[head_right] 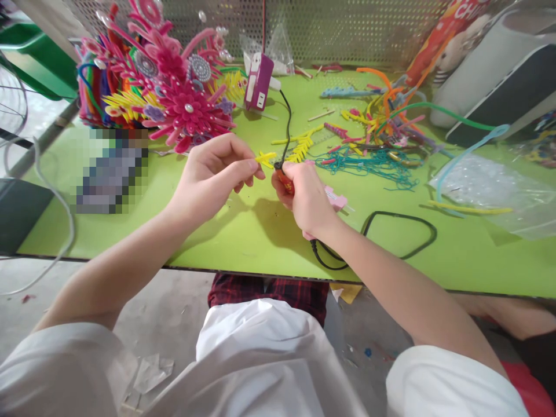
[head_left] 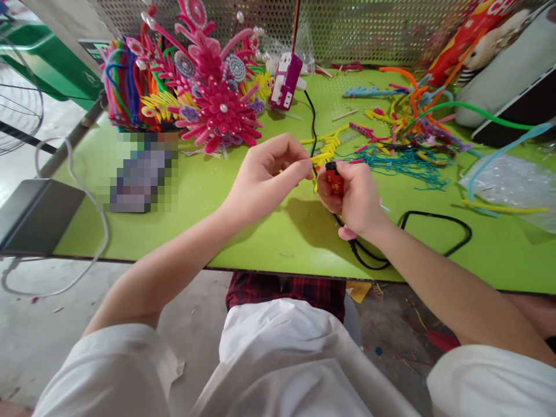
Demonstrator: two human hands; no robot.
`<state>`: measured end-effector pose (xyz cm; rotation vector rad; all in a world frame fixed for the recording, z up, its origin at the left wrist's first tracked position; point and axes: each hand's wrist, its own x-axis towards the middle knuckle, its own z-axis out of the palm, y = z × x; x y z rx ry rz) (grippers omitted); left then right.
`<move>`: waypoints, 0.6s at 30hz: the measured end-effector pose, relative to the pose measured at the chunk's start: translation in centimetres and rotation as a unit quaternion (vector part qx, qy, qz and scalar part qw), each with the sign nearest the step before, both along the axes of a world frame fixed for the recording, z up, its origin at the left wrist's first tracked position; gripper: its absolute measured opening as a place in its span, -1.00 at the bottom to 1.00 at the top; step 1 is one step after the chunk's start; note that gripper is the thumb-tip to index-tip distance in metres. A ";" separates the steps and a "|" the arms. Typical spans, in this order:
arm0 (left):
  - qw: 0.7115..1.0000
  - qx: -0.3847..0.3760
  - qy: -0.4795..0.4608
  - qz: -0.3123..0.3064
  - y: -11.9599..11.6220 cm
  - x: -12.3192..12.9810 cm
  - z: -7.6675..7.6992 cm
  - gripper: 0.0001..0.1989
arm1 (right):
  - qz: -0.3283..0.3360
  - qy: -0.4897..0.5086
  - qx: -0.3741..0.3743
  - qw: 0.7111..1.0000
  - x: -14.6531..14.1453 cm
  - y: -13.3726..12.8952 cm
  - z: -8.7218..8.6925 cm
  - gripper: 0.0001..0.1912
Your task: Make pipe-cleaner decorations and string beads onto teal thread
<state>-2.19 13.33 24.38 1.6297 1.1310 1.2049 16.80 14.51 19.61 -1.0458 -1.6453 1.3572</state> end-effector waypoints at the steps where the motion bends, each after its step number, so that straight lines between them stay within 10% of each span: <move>1: 1.000 -0.002 0.002 0.000 0.0 0.0 0.0 -0.87 | -0.001 -0.001 0.003 1.000 0.0 0.0 0.0 -0.46; 10: 1.000 -0.012 -0.010 -0.002 0.2 0.0 -0.2 -0.87 | -0.033 0.088 -0.124 0.988 -0.9 -0.2 2.3 -0.27; 18: 0.991 -0.114 -0.063 -0.024 0.9 -0.4 -0.4 -0.84 | -0.080 0.094 -0.095 0.988 -1.1 -0.1 1.7 -0.35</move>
